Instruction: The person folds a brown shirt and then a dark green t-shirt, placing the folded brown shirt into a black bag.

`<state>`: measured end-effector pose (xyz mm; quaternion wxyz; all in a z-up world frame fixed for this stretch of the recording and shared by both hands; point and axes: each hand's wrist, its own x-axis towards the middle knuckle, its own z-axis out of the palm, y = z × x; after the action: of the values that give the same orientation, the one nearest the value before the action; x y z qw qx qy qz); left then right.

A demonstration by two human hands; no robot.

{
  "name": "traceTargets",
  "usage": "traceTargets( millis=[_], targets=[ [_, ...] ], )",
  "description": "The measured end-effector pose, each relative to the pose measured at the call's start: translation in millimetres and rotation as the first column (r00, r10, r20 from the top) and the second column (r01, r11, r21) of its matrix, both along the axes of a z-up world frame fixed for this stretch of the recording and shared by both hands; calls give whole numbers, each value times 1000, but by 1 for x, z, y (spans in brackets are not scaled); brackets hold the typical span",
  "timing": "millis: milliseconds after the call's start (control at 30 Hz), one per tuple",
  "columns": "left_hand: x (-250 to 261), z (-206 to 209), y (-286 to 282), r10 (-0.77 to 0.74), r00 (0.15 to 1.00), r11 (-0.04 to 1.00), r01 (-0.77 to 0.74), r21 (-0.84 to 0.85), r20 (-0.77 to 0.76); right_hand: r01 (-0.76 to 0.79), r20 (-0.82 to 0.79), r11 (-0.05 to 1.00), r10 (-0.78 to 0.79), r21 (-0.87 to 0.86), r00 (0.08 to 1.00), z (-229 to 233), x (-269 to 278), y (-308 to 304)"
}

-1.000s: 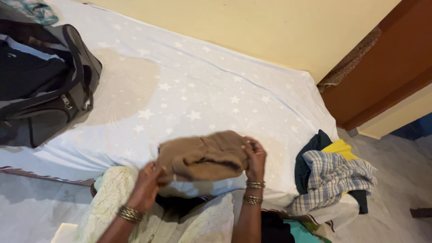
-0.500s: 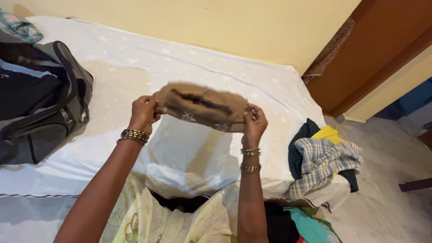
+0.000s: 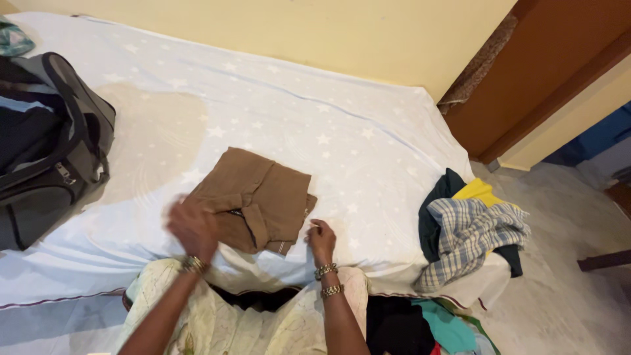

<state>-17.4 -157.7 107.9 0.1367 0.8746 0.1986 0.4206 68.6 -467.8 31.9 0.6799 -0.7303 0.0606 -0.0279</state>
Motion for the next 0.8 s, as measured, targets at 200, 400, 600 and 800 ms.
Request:
traceTargets(
  millis=[200, 400, 600, 800],
  targets=[
    [-33, 12, -134, -651, 696, 709, 700, 86, -303, 79, 23, 960, -88, 269, 996, -10, 65, -7],
    [0, 13, -155, -445, 802, 843, 525, 115, -399, 81, 160, 927, -23, -366, 987, 30, 82, 5],
    [16, 12, -139, -573, 805, 819, 554, -149, -154, -47, 80, 997, 43, 55, 996, 35, 93, 19],
    [34, 35, -122, -505, 862, 587, 378, -716, 41, -50, 68, 916, 25, 397, 997, 23, 100, 20]
  ],
)
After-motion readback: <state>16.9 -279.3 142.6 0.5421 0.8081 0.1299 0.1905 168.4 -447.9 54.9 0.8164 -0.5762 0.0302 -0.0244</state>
